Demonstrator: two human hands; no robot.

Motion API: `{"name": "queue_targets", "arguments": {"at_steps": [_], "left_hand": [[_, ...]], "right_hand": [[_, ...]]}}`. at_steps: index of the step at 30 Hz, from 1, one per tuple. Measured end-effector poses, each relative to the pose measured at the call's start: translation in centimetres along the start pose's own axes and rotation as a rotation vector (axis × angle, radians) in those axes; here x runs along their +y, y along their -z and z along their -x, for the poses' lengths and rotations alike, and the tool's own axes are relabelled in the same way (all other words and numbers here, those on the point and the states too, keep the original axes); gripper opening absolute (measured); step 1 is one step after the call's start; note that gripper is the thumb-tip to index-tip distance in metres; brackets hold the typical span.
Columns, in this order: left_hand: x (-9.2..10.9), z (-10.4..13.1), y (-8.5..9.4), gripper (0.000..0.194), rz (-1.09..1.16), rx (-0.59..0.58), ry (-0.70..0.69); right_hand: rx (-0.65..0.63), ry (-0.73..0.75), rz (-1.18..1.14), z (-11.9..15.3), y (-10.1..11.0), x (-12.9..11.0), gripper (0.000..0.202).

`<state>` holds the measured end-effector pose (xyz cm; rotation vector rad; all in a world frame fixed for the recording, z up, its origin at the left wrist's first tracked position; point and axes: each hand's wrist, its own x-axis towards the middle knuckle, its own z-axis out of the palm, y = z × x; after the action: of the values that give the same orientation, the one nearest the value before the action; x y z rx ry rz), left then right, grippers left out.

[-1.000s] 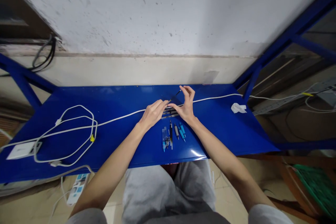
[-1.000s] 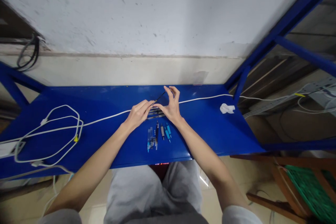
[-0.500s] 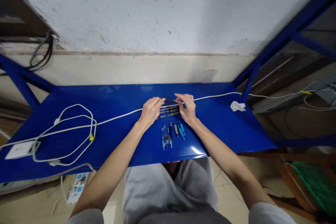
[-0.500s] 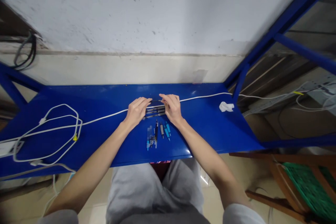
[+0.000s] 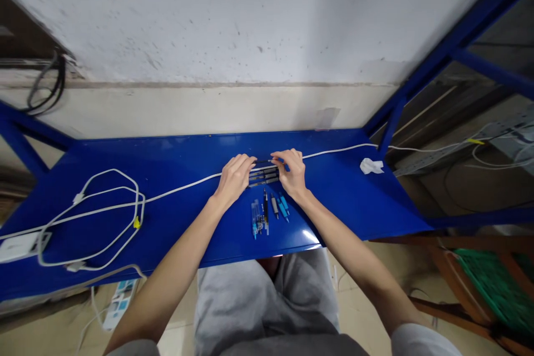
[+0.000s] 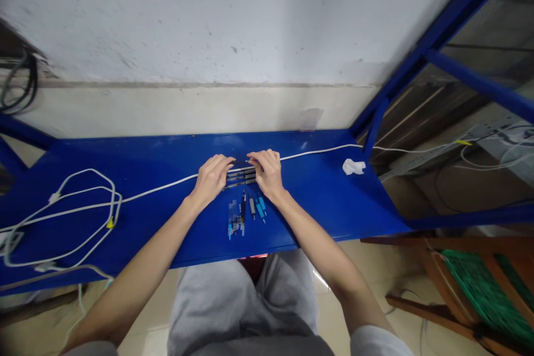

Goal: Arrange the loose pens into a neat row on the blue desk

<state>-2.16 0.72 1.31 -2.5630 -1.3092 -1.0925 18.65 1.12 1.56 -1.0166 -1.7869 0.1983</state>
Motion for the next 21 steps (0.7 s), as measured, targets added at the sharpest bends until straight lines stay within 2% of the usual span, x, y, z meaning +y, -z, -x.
{"name": "queue_targets", "arguments": {"at_steps": [12, 21], "left_hand": [[-0.17, -0.04, 0.24, 0.031, -0.047, -0.042, 0.006], [-0.13, -0.11, 0.03, 0.029, -0.079, -0.058, -0.033]], "right_hand": [[-0.166, -0.026, -0.001, -0.04, -0.32, 0.41, 0.025], [-0.198, -0.042, -0.028, -0.20, -0.55, 0.86, 0.030]]}}
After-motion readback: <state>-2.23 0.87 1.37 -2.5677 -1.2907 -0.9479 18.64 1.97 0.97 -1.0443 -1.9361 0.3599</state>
